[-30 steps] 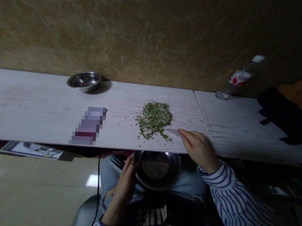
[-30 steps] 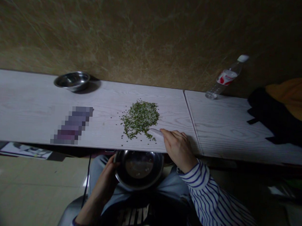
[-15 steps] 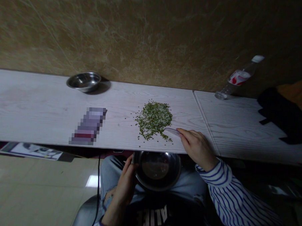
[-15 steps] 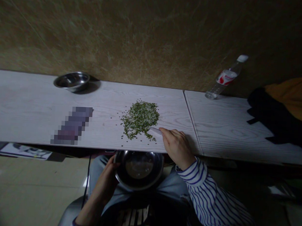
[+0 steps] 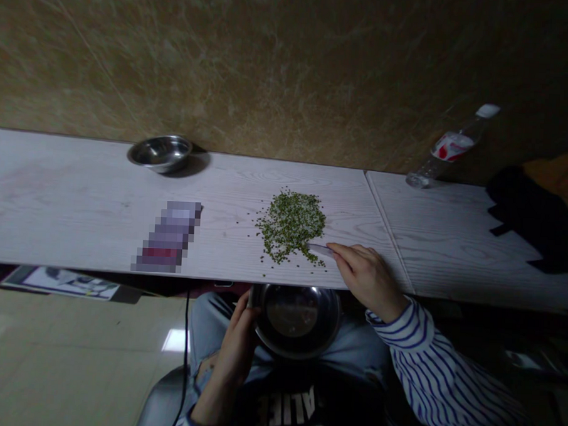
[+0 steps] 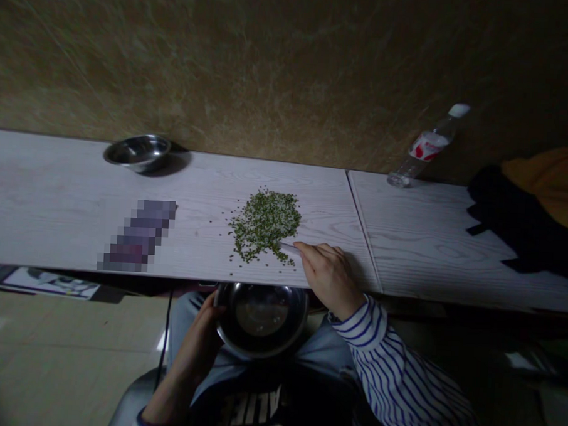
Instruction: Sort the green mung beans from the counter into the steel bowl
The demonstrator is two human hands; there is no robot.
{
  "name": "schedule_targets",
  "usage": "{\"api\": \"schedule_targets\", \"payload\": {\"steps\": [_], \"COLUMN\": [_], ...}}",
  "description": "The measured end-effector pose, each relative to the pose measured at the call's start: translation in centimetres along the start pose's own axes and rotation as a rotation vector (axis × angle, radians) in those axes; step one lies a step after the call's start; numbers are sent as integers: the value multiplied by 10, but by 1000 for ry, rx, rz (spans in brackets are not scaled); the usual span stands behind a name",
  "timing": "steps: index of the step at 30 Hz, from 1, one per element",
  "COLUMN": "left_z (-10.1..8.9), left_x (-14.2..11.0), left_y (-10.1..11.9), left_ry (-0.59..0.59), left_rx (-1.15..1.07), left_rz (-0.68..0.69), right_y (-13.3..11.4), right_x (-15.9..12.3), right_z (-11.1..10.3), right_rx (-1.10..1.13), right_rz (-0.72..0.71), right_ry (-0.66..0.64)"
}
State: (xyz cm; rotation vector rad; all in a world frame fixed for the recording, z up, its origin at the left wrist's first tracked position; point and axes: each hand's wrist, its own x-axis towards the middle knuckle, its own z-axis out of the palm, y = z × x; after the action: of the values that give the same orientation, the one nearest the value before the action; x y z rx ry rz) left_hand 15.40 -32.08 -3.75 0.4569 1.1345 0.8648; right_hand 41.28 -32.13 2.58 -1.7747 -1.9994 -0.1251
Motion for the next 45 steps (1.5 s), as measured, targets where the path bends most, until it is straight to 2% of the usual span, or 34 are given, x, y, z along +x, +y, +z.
{"api": "schedule_targets", "payload": {"steps": [22, 29, 35, 45], "left_z": [2, 4, 6, 6], "left_x": [1, -1, -2, -1], "left_y": [-1, 0, -1, -2], "left_ry": [-20, -11, -13, -25], "left_rx": [23, 25, 51, -3], "left_rz": [0, -7, -26, -17], "right_y": [2, -6, -3, -26], "right_x": [-7, -15, -20, -29], "right_z": [-3, -6, -7, -3], "right_rx": [11, 19, -14, 35], "right_rz": [5, -19, 47, -9], "right_ry": [3, -9, 58, 54]}}
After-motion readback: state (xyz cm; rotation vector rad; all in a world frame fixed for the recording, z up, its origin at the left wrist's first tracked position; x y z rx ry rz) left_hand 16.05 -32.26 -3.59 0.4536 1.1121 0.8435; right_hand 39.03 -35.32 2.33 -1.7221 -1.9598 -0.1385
